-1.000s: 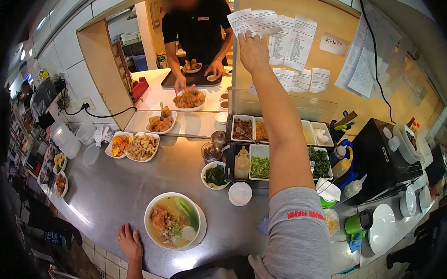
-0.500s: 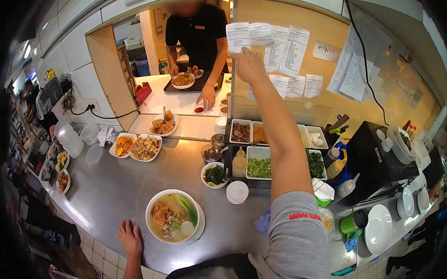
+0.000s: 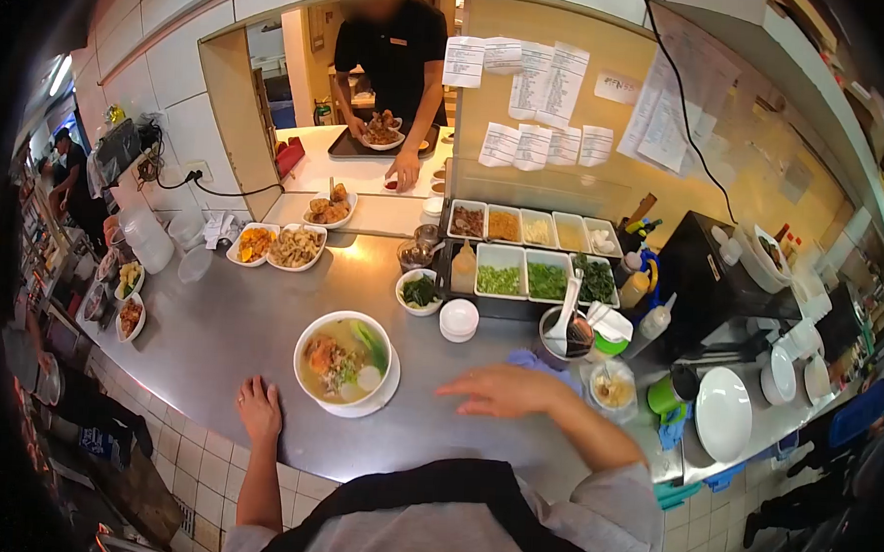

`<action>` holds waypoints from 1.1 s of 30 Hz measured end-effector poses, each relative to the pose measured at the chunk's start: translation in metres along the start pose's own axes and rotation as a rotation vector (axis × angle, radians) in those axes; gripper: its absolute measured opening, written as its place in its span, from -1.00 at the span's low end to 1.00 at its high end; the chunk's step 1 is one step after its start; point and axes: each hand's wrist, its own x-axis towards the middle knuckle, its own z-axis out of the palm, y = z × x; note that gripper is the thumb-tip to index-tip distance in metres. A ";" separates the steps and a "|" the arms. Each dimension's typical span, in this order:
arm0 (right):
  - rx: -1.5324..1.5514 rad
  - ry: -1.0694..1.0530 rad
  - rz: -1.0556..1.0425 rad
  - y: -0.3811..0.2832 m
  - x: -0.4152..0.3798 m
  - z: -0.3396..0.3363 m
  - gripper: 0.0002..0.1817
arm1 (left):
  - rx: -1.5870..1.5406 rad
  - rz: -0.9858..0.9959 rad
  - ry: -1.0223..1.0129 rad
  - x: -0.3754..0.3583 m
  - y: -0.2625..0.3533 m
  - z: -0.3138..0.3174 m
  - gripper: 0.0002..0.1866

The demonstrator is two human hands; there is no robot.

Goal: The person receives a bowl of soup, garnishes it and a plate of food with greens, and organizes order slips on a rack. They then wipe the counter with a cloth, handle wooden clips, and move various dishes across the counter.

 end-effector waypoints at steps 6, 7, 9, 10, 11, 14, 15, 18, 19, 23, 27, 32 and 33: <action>0.073 0.420 0.251 -0.028 -0.022 0.158 -0.50 | -0.004 0.052 0.044 -0.002 -0.004 0.001 -0.55; 0.058 0.419 0.351 -0.038 -0.018 0.177 -0.50 | -0.016 0.067 0.064 -0.003 -0.006 0.000 -0.56; 0.057 0.420 0.455 -0.050 -0.006 0.221 -0.50 | -0.102 0.135 0.045 -0.001 -0.010 -0.001 -0.58; -0.060 0.469 0.410 -0.052 0.002 0.244 -0.50 | -0.192 0.194 0.032 -0.003 -0.014 -0.002 -0.60; -0.182 0.517 0.365 -0.058 0.008 0.259 -0.50 | -0.355 0.242 0.029 -0.009 -0.016 0.001 -0.66; -0.287 0.670 0.514 -0.090 0.034 0.271 -0.49 | -0.724 0.215 -0.339 -0.055 -0.015 -0.007 -0.76; -0.283 0.679 0.524 -0.096 0.038 0.273 -0.49 | -0.852 0.190 -0.454 -0.086 -0.027 0.017 -0.73; -0.321 0.853 0.565 -0.101 0.052 0.280 -0.51 | -0.910 0.504 -0.947 -0.151 -0.032 -0.026 -0.85; -0.310 0.884 0.588 -0.101 0.055 0.281 -0.53 | -0.909 0.511 -0.959 -0.160 -0.035 -0.022 -0.85; -0.283 1.012 0.639 -0.108 0.065 0.291 -0.63 | -0.342 0.989 -0.510 -0.161 -0.049 0.004 -0.38; 0.033 1.022 0.483 -0.141 0.055 0.312 -0.68 | -0.068 0.866 -0.538 -0.142 -0.044 0.032 -0.45; 0.188 0.942 0.672 -0.149 0.013 0.379 -0.74 | -0.074 0.800 -0.603 -0.143 -0.021 0.053 -0.52; 0.258 0.972 0.768 -0.133 -0.001 0.398 -0.75 | -0.004 0.708 -0.899 -0.140 -0.006 0.031 -0.52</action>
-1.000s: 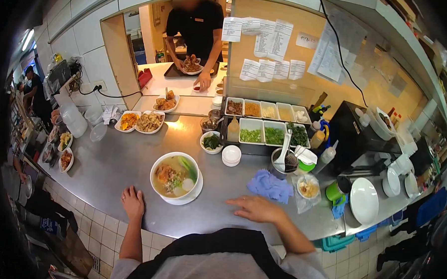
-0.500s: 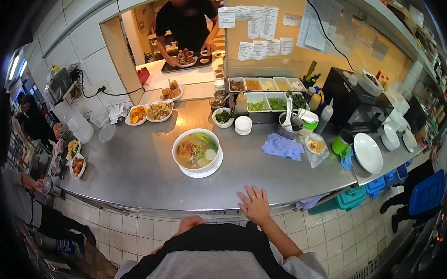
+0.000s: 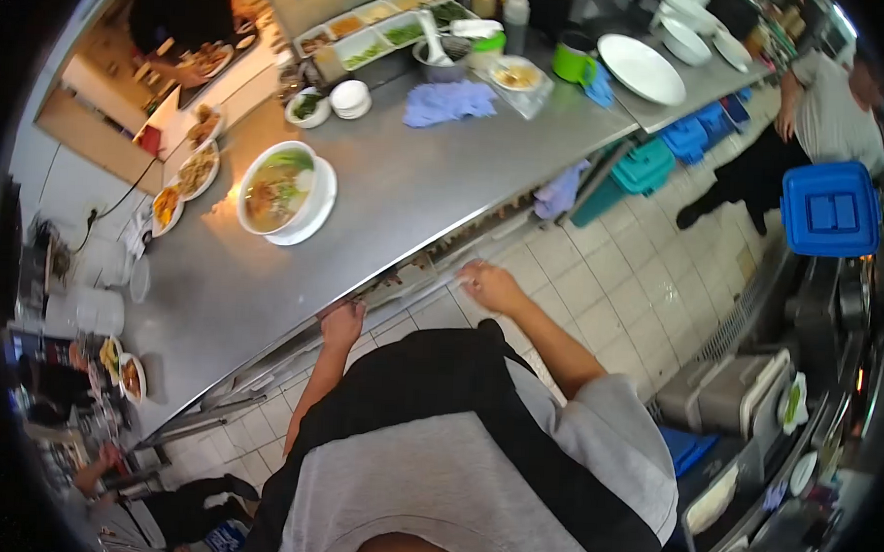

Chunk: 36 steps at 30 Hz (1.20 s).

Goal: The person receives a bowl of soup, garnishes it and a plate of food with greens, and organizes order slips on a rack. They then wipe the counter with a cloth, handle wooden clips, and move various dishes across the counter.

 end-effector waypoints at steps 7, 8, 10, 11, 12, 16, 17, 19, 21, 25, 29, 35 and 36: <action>0.980 0.578 0.875 0.168 0.010 -0.055 -0.58 | -0.048 0.089 0.265 -0.044 0.024 0.021 -0.62; 0.984 0.583 0.879 0.179 0.016 -0.066 -0.58 | -0.054 0.093 0.311 -0.049 0.025 0.022 -0.64; 0.998 0.580 0.852 0.198 0.032 -0.086 -0.57 | -0.057 0.096 0.361 -0.054 0.033 0.018 -0.66; 1.003 0.575 0.850 0.205 0.039 -0.096 -0.57 | -0.066 0.084 0.361 -0.058 0.038 0.013 -0.66; 0.972 0.629 0.768 0.210 0.048 -0.103 -0.56 | -0.076 0.066 0.361 -0.061 0.042 0.011 -0.66; 0.872 0.498 0.538 0.244 0.069 -0.108 -0.62 | -0.072 -0.023 0.371 -0.063 0.047 0.010 -0.67; 0.860 0.317 0.515 0.236 0.069 -0.121 -0.74 | -0.070 -0.021 0.376 -0.062 0.049 0.010 -0.66; 0.832 0.156 0.521 0.239 0.065 -0.126 -0.81 | -0.086 -0.099 0.424 -0.063 0.046 0.014 -0.65; 0.923 0.136 0.506 0.237 0.048 -0.128 -0.70 | -0.073 -0.016 0.425 -0.060 0.041 0.019 -0.63; 0.923 0.221 0.553 0.224 0.025 -0.139 -0.70 | -0.075 -0.104 0.401 -0.060 0.049 0.017 -0.63; 0.946 0.348 0.615 0.223 0.015 -0.145 -0.73 | -0.084 -0.144 0.400 -0.056 0.049 0.019 -0.60; 0.311 0.725 0.533 0.205 0.015 -0.191 -0.74 | -0.065 -0.019 0.461 -0.047 0.036 0.021 -0.41; 0.194 0.835 0.449 0.173 0.022 -0.195 -0.72 | -0.067 -0.003 0.456 -0.049 0.036 0.015 -0.41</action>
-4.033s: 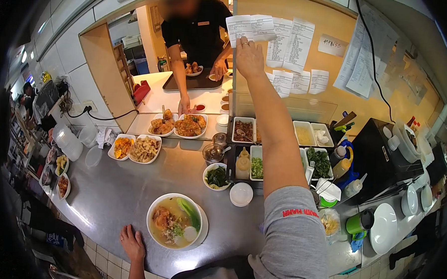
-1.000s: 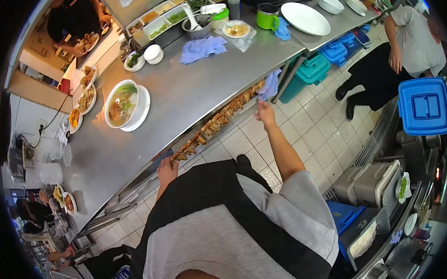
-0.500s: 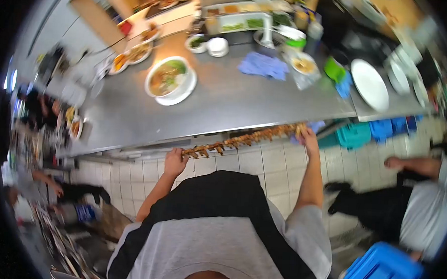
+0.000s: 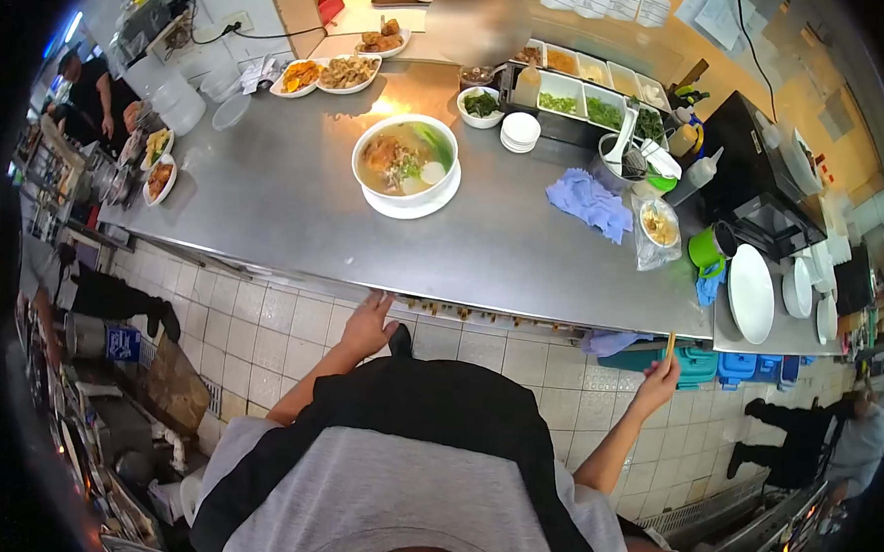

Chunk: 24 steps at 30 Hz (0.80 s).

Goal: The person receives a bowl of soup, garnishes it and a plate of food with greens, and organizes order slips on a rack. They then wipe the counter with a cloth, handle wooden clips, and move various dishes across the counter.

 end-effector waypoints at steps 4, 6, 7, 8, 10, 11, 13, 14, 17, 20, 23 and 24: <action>-0.004 -0.292 -0.044 -0.124 -0.033 0.093 -0.72 | -0.529 -0.030 -0.453 0.006 -0.028 -0.009 -0.47; -0.093 -0.458 -0.250 -0.181 -0.060 0.159 -0.74 | -0.913 0.043 -0.508 0.013 -0.032 -0.045 -0.56; -0.086 -0.475 -0.391 -0.174 -0.063 0.201 -0.69 | -0.927 0.020 -0.443 0.018 -0.030 -0.071 -0.63; -0.067 -0.518 -0.421 -0.192 -0.071 0.229 -0.70 | -0.927 0.027 -0.452 0.021 -0.036 -0.086 -0.63; -0.063 -0.779 -0.152 -0.212 -0.071 0.284 -0.75 | -1.153 -0.062 -0.380 0.031 -0.051 -0.107 -0.65; -0.063 -0.771 -0.150 -0.221 -0.073 0.307 -0.75 | -1.190 -0.108 -0.350 0.038 -0.058 -0.117 -0.67; 0.039 -1.108 -0.023 -0.234 -0.081 0.341 -0.76 | -1.242 -0.158 -0.352 0.051 -0.081 -0.117 -0.69; 0.043 -1.105 -0.023 -0.237 -0.083 0.346 -0.76 | -1.293 -0.216 -0.344 0.057 -0.091 -0.119 -0.69; 0.008 -1.179 0.068 -0.251 -0.087 0.353 -0.72 | -1.343 -0.242 -0.318 0.077 -0.122 -0.119 -0.69; 0.254 -0.961 0.270 -0.260 -0.104 0.326 -0.55 | -1.377 -0.279 -0.257 0.110 -0.149 -0.120 -0.68; 0.398 -0.830 0.341 -0.234 -0.113 0.311 -0.54 | -1.498 -0.386 -0.108 0.169 -0.181 -0.118 -0.67; 0.426 -0.799 0.355 -0.227 -0.118 0.307 -0.56 | -1.564 -0.457 -0.015 0.194 -0.192 -0.113 -0.66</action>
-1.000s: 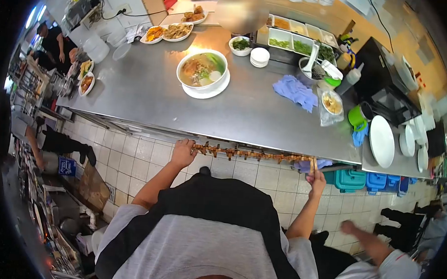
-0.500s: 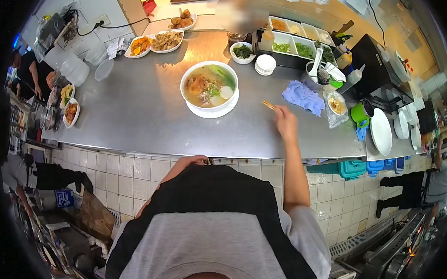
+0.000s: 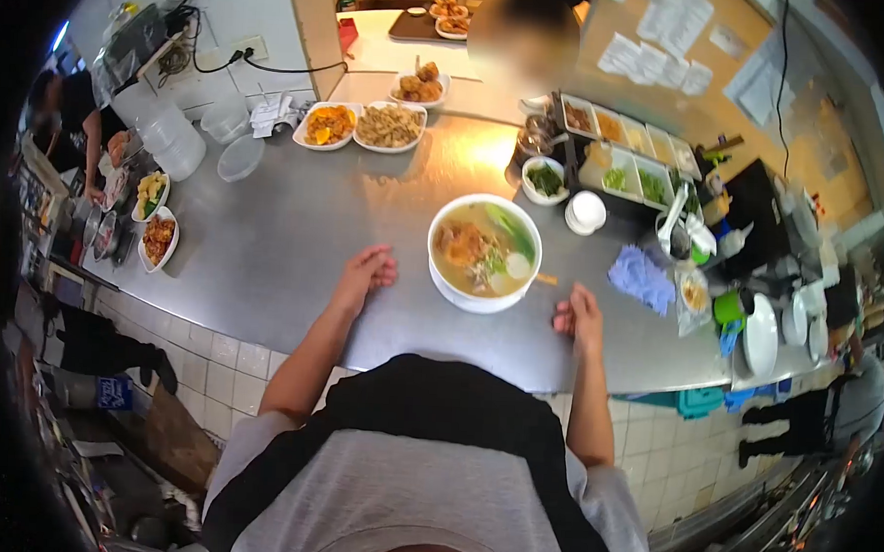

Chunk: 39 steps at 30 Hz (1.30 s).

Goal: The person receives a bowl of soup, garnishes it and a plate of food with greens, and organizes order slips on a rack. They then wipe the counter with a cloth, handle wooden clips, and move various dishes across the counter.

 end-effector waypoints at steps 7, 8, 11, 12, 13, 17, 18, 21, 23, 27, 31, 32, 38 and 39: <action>-0.554 0.343 -0.511 0.033 -0.007 -0.013 -0.80 | -0.176 0.164 0.402 0.195 0.043 -0.009 -0.43; -0.559 0.340 -0.525 0.031 -0.007 -0.012 -0.80 | -0.189 0.172 0.403 0.206 0.055 -0.007 -0.43; -1.061 0.329 -0.738 0.016 -0.017 0.002 -0.79 | -0.222 0.054 0.477 0.225 0.078 -0.006 -0.39; -1.079 0.316 -0.765 0.017 -0.018 0.006 -0.75 | -0.213 0.101 0.443 0.231 0.078 -0.006 -0.41; -1.097 0.305 -0.789 0.016 -0.016 0.007 -0.71 | -0.200 0.146 0.408 0.238 0.078 -0.006 -0.42; -1.108 0.283 -0.756 0.015 -0.015 0.009 -0.69 | -0.182 0.105 0.440 0.243 0.083 -0.005 -0.49; -1.113 0.281 -0.761 0.014 -0.015 0.010 -0.69 | -0.172 0.069 0.446 0.244 0.084 -0.004 -0.54; -1.131 0.268 -0.772 0.011 -0.012 0.011 -0.68 | -0.157 0.034 0.406 0.233 0.091 0.009 -0.59; -1.140 0.265 -0.775 0.009 -0.011 0.012 -0.67 | -0.147 -0.008 0.299 0.233 0.088 0.019 -0.60; -1.150 0.269 -0.744 0.007 -0.011 0.013 -0.66 | -0.142 -0.019 0.186 0.252 0.074 0.059 -0.61; -1.145 0.267 -0.723 0.006 -0.010 0.014 -0.65 | -0.163 -0.056 0.094 0.286 0.072 0.108 -0.61; -1.143 0.260 -0.728 0.006 -0.010 0.013 -0.65 | -0.179 -0.054 0.070 0.296 0.073 0.119 -0.61; -1.135 0.250 -0.720 0.003 -0.010 0.017 -0.65 | -0.171 -0.001 0.213 0.365 0.076 0.165 -0.61; -1.135 0.250 -0.707 0.002 -0.010 0.017 -0.66 | -0.176 0.001 0.219 0.377 0.077 0.168 -0.61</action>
